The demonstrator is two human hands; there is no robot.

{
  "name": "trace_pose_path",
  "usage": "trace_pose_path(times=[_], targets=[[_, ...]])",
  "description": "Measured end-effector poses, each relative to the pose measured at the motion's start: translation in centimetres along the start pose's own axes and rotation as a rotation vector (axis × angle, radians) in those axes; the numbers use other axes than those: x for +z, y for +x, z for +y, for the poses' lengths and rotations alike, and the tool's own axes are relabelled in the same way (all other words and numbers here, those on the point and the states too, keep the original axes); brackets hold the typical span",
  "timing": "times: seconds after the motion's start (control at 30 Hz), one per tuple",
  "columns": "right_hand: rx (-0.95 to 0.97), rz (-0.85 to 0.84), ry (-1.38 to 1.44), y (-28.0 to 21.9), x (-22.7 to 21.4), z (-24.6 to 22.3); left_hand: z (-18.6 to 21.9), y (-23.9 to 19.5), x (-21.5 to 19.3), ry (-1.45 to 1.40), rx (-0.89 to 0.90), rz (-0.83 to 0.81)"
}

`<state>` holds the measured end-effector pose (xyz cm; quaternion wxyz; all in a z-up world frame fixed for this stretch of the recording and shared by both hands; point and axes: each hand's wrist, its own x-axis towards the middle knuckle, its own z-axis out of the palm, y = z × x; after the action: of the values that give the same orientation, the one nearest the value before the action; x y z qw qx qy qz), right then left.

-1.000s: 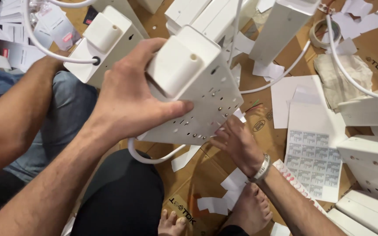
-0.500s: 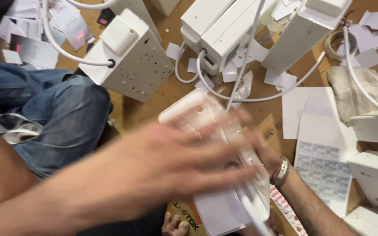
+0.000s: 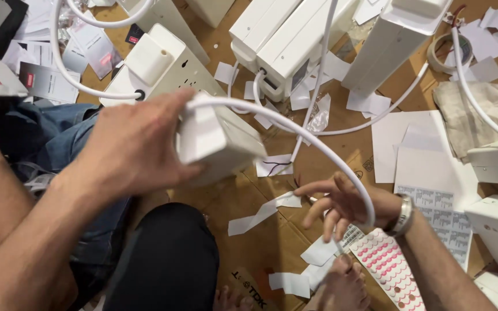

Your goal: The person sits on the floor among white extension-box enclosures, peels printed sticker labels from backing sheets, and presses the labels onto the boxes. They turn the boxes over to reach different sides, arrange the power cords, and stack the finished boxes aside.

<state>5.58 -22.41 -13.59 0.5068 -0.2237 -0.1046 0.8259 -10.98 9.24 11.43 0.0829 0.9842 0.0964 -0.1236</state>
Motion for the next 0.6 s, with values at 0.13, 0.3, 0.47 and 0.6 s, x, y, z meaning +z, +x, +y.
trace_pose_path(times=[0.13, 0.3, 0.47, 0.6], targets=[[-0.128, 0.203, -0.249, -2.0, 1.0, -1.6, -1.6, 1.1, 1.1, 0.135, -0.221, -0.015], [-0.279, 0.236, -0.230, -1.5, 2.4, -2.3, -3.7, 2.2, 4.0, 0.158, -0.335, 0.026], [-0.294, 0.337, -0.298, -1.6, 2.8, -1.8, -4.6, 3.5, 5.9, 0.130, -0.266, 0.174], [-0.315, 0.337, -0.191, -1.7, 3.3, -1.5, -4.5, 4.9, 5.6, 0.119, -0.292, 0.151]])
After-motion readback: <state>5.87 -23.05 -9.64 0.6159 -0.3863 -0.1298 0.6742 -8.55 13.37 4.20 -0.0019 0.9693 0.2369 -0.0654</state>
